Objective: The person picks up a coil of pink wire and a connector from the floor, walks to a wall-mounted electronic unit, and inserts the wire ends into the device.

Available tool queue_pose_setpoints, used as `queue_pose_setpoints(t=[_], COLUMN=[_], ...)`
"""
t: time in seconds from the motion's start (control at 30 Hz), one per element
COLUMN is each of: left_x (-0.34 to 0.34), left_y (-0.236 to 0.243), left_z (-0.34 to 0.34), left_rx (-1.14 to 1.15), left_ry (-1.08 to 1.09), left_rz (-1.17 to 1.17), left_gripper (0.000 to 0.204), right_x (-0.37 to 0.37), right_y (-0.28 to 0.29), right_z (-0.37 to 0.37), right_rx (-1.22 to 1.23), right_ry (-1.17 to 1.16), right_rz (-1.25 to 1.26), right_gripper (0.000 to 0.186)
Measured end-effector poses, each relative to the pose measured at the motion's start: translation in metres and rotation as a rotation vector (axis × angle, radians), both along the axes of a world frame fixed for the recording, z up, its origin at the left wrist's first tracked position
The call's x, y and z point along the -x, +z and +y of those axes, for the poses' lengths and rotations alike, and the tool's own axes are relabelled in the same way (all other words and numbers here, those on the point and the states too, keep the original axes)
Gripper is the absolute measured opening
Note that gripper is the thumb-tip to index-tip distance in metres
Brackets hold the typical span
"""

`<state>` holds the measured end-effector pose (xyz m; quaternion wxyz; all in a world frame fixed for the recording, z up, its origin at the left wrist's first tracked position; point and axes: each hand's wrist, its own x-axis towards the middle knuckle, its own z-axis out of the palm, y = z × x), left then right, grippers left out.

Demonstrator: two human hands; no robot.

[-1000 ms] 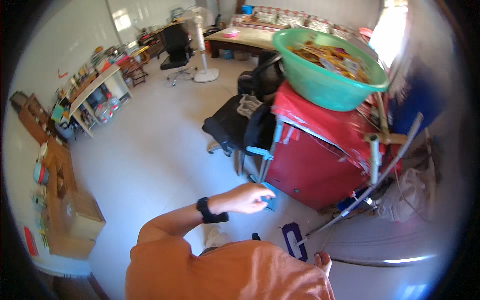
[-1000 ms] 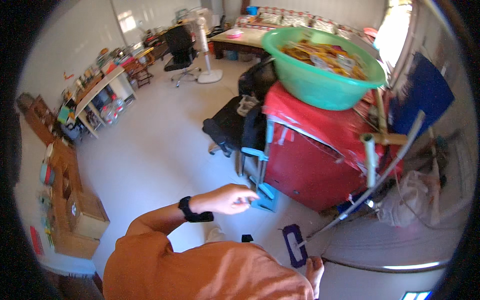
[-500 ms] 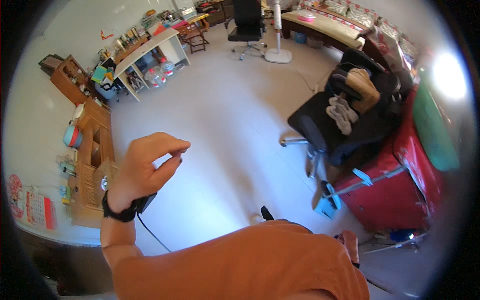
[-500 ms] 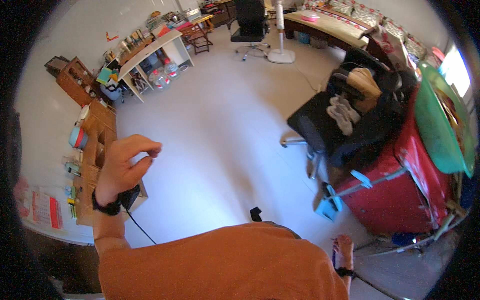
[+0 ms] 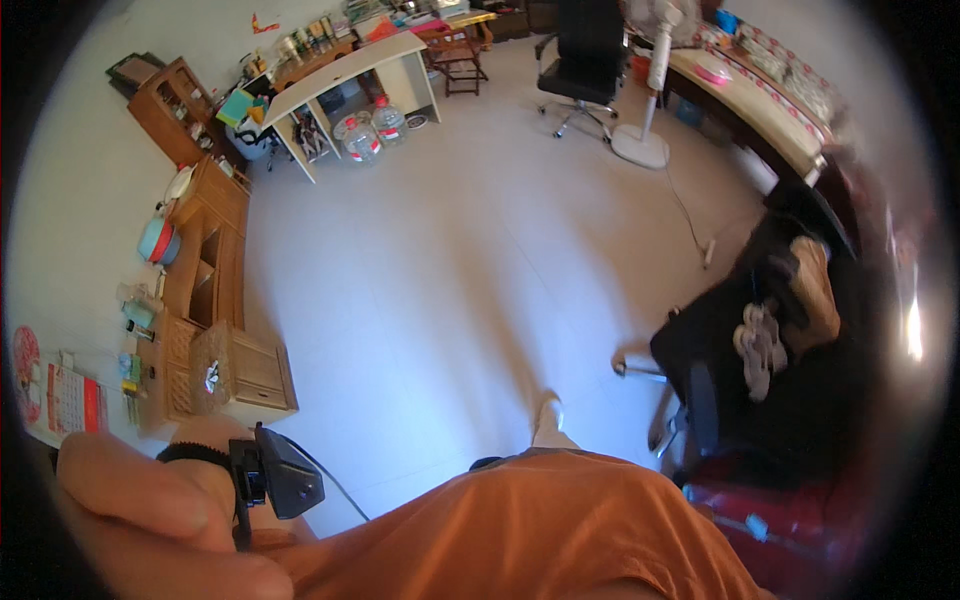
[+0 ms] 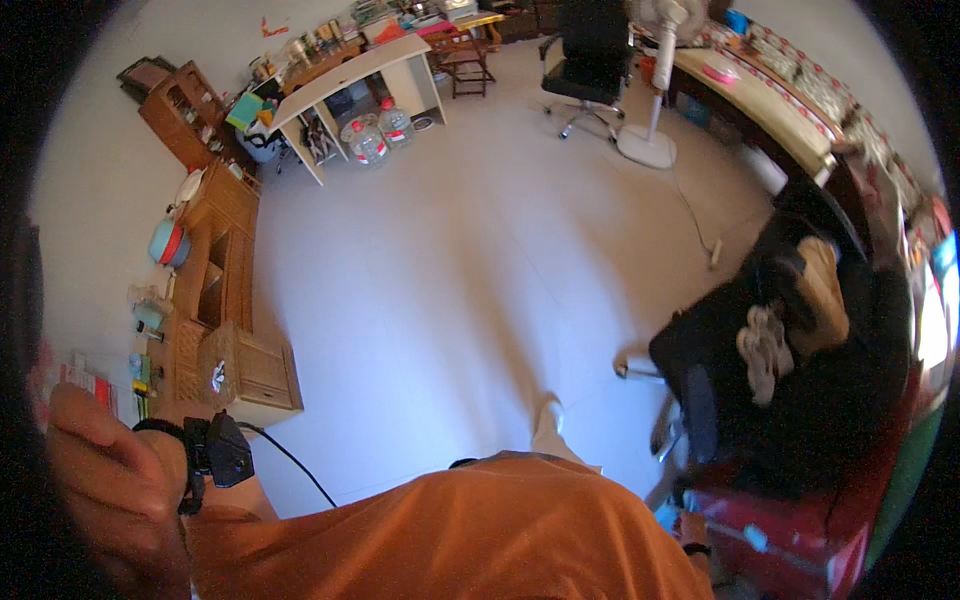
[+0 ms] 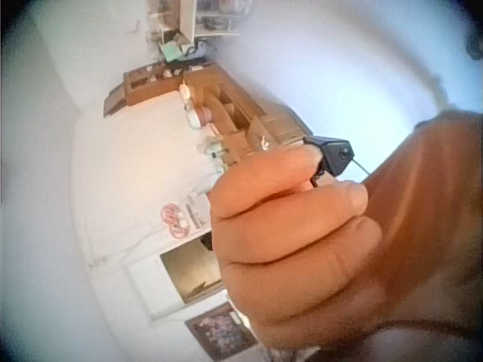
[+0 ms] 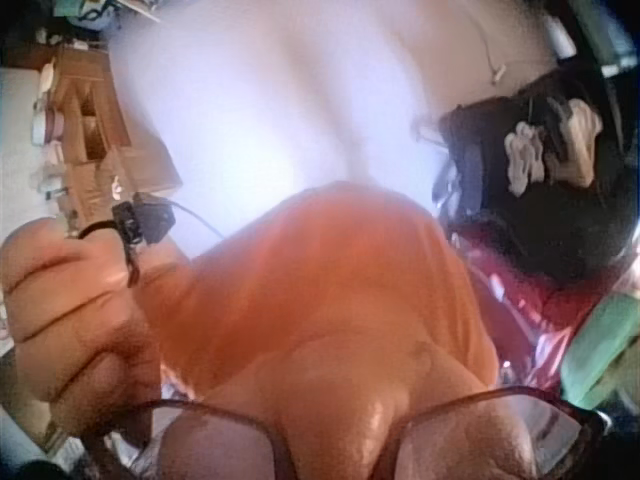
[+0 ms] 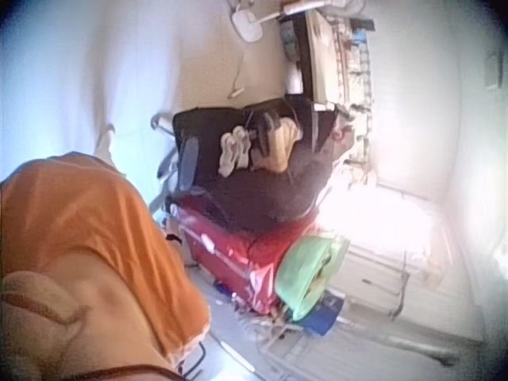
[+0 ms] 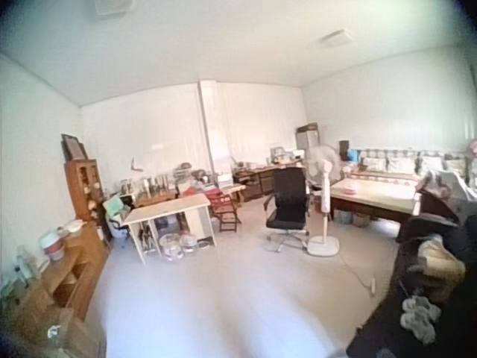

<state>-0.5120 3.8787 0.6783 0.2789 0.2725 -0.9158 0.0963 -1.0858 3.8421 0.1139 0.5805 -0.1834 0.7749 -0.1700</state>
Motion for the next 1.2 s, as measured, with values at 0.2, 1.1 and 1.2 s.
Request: queue_pose_setpoints(t=[0.2,1.1,1.2], left_x=[-0.077,-0.466,-0.485], left_y=[0.010,0.031,0.036], left_z=[-0.122,-0.697,-0.750], left_rx=[0.034,0.063,0.067], left_ry=[0.077,0.032,0.134], left_rz=[0.007,-0.033,-0.062], left_gripper=[0.015,0.011,0.010], right_x=[-0.166,-0.469,-0.516], right_y=[0.048,-0.012,-0.008], right_z=[-0.246,-0.726,-0.847], right_rx=[0.188,-0.134,-0.046], right_ry=[0.243,0.504,0.626], right_rz=[-0.096,0.195,0.197], right_gripper=[0.010,0.015,0.017])
